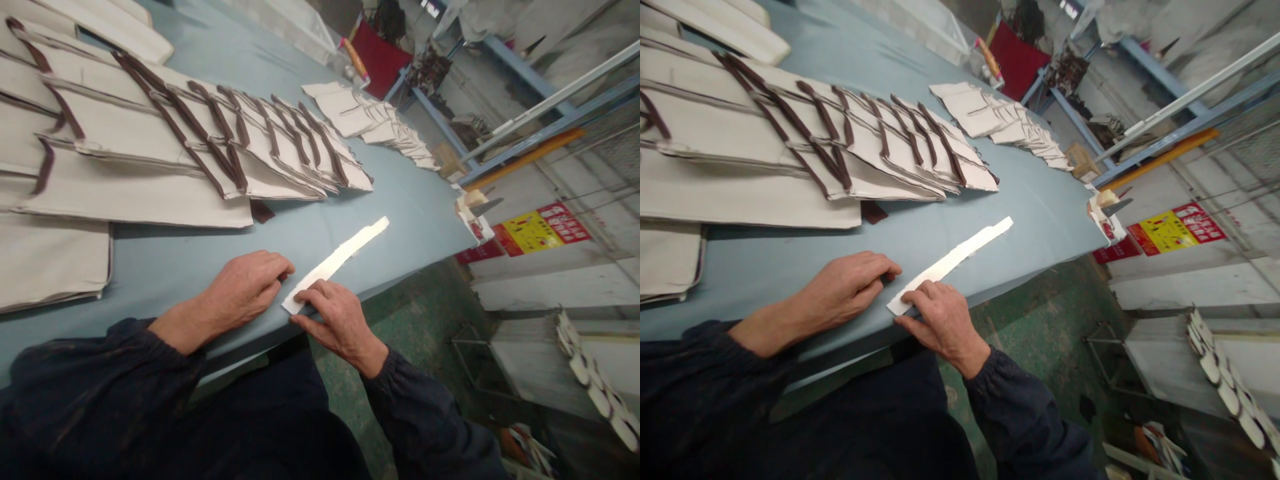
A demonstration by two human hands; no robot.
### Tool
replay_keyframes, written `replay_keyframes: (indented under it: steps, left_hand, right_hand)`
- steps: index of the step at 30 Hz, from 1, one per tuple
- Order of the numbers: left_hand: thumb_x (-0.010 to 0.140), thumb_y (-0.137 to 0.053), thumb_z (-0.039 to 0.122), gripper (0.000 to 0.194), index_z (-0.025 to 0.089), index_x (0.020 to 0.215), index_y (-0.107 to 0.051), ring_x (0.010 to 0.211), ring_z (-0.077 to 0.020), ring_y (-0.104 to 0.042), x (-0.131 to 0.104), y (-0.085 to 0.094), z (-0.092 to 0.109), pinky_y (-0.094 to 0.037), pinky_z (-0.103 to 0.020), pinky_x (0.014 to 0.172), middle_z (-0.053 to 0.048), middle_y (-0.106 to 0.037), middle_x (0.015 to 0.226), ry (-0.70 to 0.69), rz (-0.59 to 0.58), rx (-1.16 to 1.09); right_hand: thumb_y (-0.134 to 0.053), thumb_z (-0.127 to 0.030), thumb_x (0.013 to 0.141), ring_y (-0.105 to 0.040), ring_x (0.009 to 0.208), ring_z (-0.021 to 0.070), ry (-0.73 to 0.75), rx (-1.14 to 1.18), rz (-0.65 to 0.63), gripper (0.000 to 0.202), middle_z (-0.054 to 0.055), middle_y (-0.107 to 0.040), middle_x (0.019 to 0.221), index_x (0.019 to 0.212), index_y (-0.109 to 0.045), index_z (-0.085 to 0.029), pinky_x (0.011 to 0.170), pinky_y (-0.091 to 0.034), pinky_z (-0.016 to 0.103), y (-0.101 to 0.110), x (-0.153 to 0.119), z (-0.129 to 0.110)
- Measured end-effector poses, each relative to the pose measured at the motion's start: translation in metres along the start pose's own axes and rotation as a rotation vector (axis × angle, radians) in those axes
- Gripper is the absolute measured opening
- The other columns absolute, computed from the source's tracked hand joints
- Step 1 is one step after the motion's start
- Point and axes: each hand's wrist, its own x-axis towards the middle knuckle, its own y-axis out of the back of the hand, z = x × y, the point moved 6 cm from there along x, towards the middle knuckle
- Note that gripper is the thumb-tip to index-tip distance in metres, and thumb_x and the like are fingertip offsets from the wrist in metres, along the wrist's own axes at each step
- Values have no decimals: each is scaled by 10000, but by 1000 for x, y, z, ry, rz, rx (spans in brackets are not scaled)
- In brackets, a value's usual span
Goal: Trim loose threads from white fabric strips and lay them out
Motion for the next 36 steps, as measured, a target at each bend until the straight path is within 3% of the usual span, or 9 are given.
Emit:
replay_keyframes:
  steps: [3, 7, 14, 18, 24, 26, 29, 32, 36]
  left_hand:
    - [825, -433, 88, 290, 177, 1006, -641, 906, -240, -637, 0, 0, 1, -492, -365, 829, -76, -700, 944, -6, 4, 2]
    - [836, -426, 93, 276, 175, 991, -639, 893, -232, -634, 0, 1, 3, -491, -358, 814, -74, -700, 934, -8, 12, 3]
    - [877, -416, 115, 264, 171, 1038, -618, 845, -215, -638, -1, 3, 1, -480, -338, 771, -58, -689, 917, 6, 38, -18]
    - [907, -405, 123, 246, 181, 1022, -614, 874, -214, -632, -10, 5, 11, -488, -327, 777, -60, -681, 942, -47, 59, -2]
    - [889, -458, 78, 397, 166, 1245, -611, 933, -277, -581, -27, -9, 41, -486, -402, 798, -109, -672, 1114, -173, -81, 302]
    - [864, -506, 78, 397, 168, 1231, -630, 894, -289, -561, -29, -14, 46, -474, -423, 775, -114, -666, 1098, -168, -134, 432]
    - [863, -541, 85, 344, 175, 1176, -653, 887, -293, -548, -29, -17, 49, -462, -433, 769, -113, -662, 1103, -150, -155, 523]
    - [857, -550, 80, 354, 169, 1186, -643, 939, -295, -547, -30, -15, 51, -463, -439, 796, -117, -647, 1250, -173, -115, 542]
    - [927, -512, 130, 260, 154, 1158, -629, 1021, -296, -540, -31, -15, 56, -464, -441, 833, -96, -626, 1379, -249, -116, 497]
  right_hand:
    - [-584, -363, 1023, -620, 816, 201, 10, -21, 39, 193, 50, -683, 891, 976, -686, -207, 718, -457, 331, -1, 0, -2]
    - [-520, -278, 1046, -615, 763, 187, -13, 9, 106, 245, 43, -681, 825, 888, -693, -207, 700, -443, 322, 2, 0, -5]
    - [-572, -229, 981, -609, 764, 187, -270, 250, 185, 204, 22, -679, 784, 793, -648, -212, 722, -444, 310, 3, -3, 4]
    - [-589, -249, 929, -625, 744, 192, -417, 327, 239, 149, 18, -711, 792, 813, -678, -217, 719, -451, 315, -2, -5, 13]
    - [-603, -291, 909, -624, 676, 161, -554, 466, 220, 161, -16, -712, 747, 814, -714, -224, 649, -416, 283, -5, -4, 20]
    - [-596, -319, 902, -615, 668, 155, -575, 543, 214, 180, -21, -704, 735, 808, -713, -218, 640, -407, 275, -5, -4, 24]
    - [-590, -380, 872, -593, 652, 150, -613, 752, 268, 225, -14, -674, 703, 789, -690, -197, 628, -420, 264, -9, -6, 35]
    - [-573, -444, 821, -567, 604, 141, -686, 954, 373, 274, -10, -635, 668, 785, -643, -182, 584, -450, 250, -15, -7, 56]
    - [-490, -515, 820, -532, 502, 129, -771, 997, 460, 343, -19, -585, 617, 815, -579, -184, 479, -460, 238, -20, -8, 88]
